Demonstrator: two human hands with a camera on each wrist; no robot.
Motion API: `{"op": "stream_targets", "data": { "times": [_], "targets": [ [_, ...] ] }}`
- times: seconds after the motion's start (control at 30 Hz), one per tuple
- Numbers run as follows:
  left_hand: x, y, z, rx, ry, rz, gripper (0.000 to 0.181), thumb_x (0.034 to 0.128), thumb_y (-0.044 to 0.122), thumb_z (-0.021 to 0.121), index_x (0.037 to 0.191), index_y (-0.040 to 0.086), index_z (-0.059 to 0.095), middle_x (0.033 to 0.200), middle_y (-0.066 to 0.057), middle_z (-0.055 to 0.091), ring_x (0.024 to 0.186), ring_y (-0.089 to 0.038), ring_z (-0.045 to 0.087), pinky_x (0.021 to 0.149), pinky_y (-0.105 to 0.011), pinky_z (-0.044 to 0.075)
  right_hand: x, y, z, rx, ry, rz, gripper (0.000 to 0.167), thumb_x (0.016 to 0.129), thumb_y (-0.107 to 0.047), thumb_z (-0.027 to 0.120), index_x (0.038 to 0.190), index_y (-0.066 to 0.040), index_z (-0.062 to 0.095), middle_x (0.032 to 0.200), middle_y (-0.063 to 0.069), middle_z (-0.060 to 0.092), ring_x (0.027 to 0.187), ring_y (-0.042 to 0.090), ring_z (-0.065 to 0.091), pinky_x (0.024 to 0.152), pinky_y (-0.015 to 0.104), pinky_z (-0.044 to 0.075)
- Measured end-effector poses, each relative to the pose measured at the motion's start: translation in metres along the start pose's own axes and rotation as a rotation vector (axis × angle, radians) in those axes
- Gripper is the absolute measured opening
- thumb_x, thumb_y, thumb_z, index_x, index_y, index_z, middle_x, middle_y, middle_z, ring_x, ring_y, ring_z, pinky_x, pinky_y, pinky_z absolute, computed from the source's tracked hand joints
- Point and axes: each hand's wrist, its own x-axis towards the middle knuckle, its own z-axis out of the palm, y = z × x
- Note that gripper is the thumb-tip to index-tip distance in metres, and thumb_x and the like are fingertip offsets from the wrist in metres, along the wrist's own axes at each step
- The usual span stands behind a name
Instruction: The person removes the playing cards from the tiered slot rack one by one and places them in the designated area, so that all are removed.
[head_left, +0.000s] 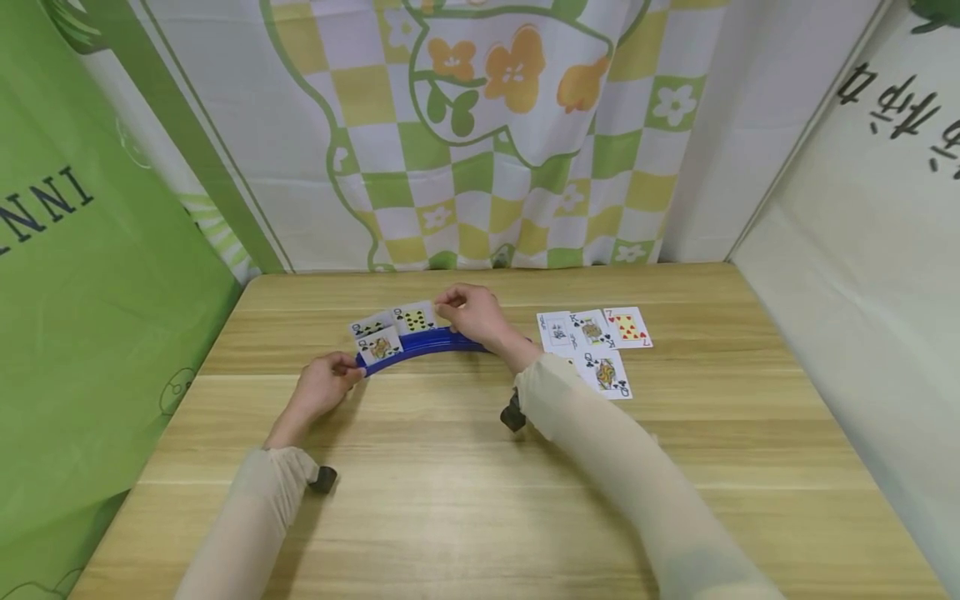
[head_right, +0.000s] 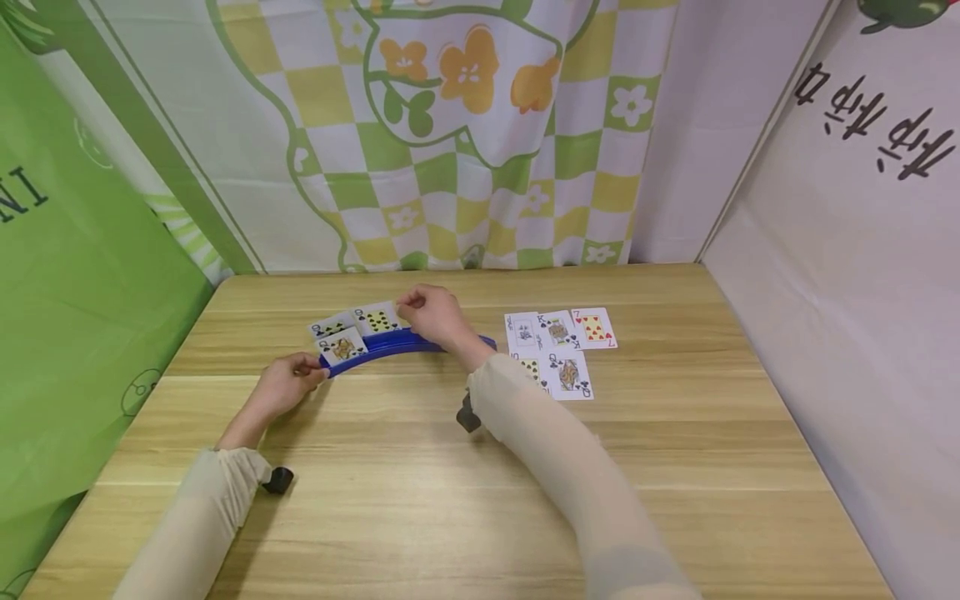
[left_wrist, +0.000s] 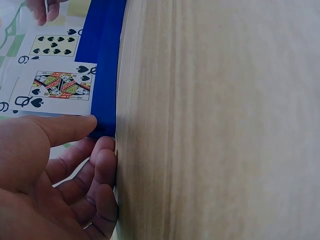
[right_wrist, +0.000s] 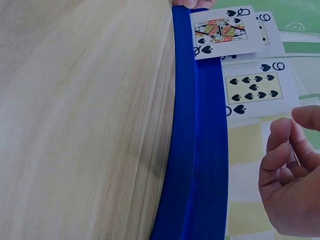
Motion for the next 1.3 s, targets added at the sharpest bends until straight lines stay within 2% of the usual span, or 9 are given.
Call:
{"op": "stream_targets", "data": {
  "times": [0.33,0.53,0.7,0.83,1.1,1.3],
  "targets": [
    [-0.001,0.001,0.000,-0.010,0.003,0.014,0.025,0.0951,0.020,0.064,0.109,0.000,0.067,0.106,-0.022,0.072,0.093,-0.030,0.067,0.074,-0.031,0.050,0.003,-0.004,0.006,-0.009,-0.018,0.004,0.019,0.098,-0.023,0.063,0.113,-0.011,0.067,0.110,0.008,0.069,0.081,0.026,0.069,0.074,0.041,0.058],
    [-0.001,0.001,0.000,-0.010,0.003,0.009,0.025,0.0952,0.021,0.064,0.108,0.000,0.067,0.106,-0.021,0.072,0.092,-0.030,0.067,0.073,-0.030,0.049,0.003,-0.007,0.008,-0.009,-0.034,-0.005,0.019,0.099,-0.022,0.062,0.112,-0.010,0.067,0.109,0.008,0.068,0.085,0.031,0.070,0.067,0.033,0.056],
    [0.000,0.000,0.001,-0.010,0.004,0.008,0.025,0.0954,0.021,0.064,0.108,0.000,0.067,0.106,-0.021,0.073,0.092,-0.029,0.067,0.073,-0.030,0.049,0.003,-0.007,0.007,-0.033,-0.023,-0.016,0.016,0.098,-0.022,0.063,0.108,-0.010,0.068,0.107,0.008,0.069,0.078,0.023,0.069,0.060,0.024,0.052],
    [0.000,0.000,0.001,-0.006,0.000,0.007,0.025,0.0957,0.021,0.064,0.109,0.000,0.067,0.106,-0.022,0.072,0.092,-0.029,0.067,0.072,-0.030,0.049,0.003,-0.007,0.006,-0.046,-0.018,-0.013,0.016,0.098,-0.023,0.063,0.108,-0.011,0.068,0.107,0.007,0.069,0.076,0.020,0.068,0.061,0.024,0.052],
    [-0.002,0.000,0.000,-0.015,-0.004,-0.006,0.025,0.0948,0.020,0.065,0.109,0.000,0.067,0.106,-0.022,0.072,0.092,-0.030,0.067,0.073,-0.030,0.049,0.004,-0.011,0.002,-0.067,0.011,-0.025,0.016,0.098,-0.024,0.064,0.106,-0.011,0.068,0.106,0.007,0.070,0.080,0.024,0.070,0.062,0.024,0.053],
    [-0.002,0.001,-0.001,-0.011,0.003,0.011,0.025,0.0952,0.020,0.064,0.109,0.000,0.067,0.105,-0.021,0.072,0.091,-0.029,0.067,0.074,-0.031,0.049,0.005,-0.014,-0.004,-0.090,0.038,-0.035,0.016,0.097,-0.024,0.065,0.105,-0.012,0.068,0.099,0.006,0.070,0.071,0.016,0.066,0.061,0.024,0.051]
  ]
}}
